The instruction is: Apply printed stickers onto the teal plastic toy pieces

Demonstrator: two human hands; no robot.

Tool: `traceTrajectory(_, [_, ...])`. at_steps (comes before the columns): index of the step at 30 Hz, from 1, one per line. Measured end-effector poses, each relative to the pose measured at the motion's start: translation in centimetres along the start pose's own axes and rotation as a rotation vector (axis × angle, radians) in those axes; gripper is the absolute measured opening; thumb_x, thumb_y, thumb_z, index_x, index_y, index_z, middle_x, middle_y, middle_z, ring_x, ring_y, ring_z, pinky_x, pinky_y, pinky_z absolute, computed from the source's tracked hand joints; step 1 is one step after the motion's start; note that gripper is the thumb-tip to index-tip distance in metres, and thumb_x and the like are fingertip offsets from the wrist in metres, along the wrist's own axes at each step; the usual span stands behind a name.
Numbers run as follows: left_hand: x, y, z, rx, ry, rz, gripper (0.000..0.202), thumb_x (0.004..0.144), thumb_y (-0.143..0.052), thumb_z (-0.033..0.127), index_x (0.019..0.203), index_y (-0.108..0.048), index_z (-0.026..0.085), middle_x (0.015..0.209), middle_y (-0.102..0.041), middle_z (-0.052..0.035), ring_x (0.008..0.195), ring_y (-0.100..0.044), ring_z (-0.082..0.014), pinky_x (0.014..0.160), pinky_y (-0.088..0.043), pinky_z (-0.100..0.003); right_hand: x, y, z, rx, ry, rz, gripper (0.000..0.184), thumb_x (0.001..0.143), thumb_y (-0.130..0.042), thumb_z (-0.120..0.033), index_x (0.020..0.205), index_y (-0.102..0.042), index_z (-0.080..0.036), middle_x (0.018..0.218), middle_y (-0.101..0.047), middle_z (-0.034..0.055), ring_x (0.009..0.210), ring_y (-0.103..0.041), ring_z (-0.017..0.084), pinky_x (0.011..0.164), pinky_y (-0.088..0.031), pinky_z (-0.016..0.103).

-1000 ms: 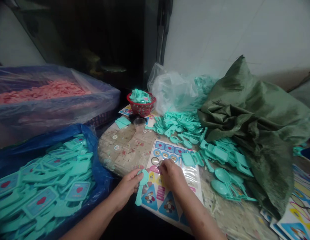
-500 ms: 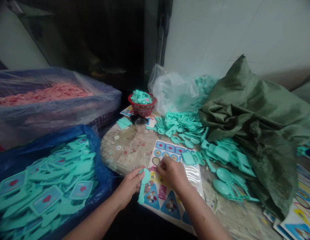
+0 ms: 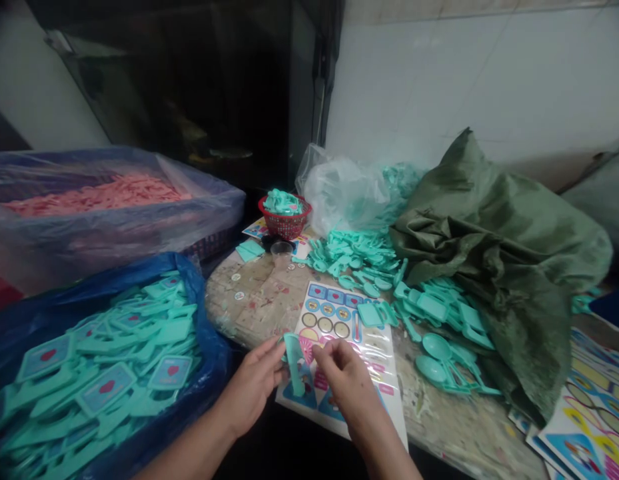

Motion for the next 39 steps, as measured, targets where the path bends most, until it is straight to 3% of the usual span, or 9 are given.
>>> traceTrajectory(4, [-1.7,-1.6,0.9,-0.006,-0.037,-0.040,0.030,0.085,-0.055,0.033,0.108,-0.063,0.015,0.104,-0.069,-0.0110,0.100,-0.062,-0.0248,0.085,-0.049,-0.034,-1.7,-0.7,-1.3,0.099,0.008,0.041,0.042,0.067,-0.060,-0.059,0.065,-0.043,-0.022,0.057,-0.042,-0.0058,0.054,-0.040,0.010,0.050,-0.034,0.022])
traceTrajectory(10, [-3.4,-2.7,1.5,0.026,-0.082,-0.085,0.031,0.087,-0.052,0.030,0.113,-0.059,0.015,0.112,-0.065,-0.0111,0.107,-0.059,-0.0261,0.089,-0.047,-0.036,-2.6,-1.0,-2.3,0.082,0.085,0.074,0.044,0.065,-0.062,-0.060,0.062,-0.042,-0.021,0.054,-0.040,-0.0063,0.050,-0.036,0.009,0.046,-0.030,0.022])
traceTrajectory(20, [-4.2,-3.4,1.9,0.035,-0.094,-0.112,0.029,0.088,-0.051,0.027,0.114,-0.058,0.017,0.114,-0.065,-0.0084,0.106,-0.059,-0.0225,0.089,-0.047,-0.034,-3.3,-1.1,-1.8,0.020,0.125,0.056,0.034,0.075,-0.059,-0.051,0.071,-0.042,-0.021,0.055,-0.037,-0.0075,0.049,-0.030,0.009,0.045,-0.024,0.022])
traceTrajectory(39, [-4.7,-3.3,2.1,0.037,-0.090,-0.116,0.030,0.088,-0.051,0.026,0.115,-0.058,0.016,0.112,-0.065,-0.0109,0.104,-0.060,-0.0227,0.087,-0.049,-0.035,-3.7,-1.0,-2.2,-0.039,0.153,0.071,0.033,0.077,-0.057,-0.051,0.072,-0.042,-0.022,0.054,-0.037,-0.0079,0.050,-0.033,0.009,0.046,-0.029,0.021])
Point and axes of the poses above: each hand's wrist, its own x-axis towards the middle knuckle, its own y-axis out of the back of the hand, z = x × y, the point moved 10 cm from there along x, towards the middle knuckle
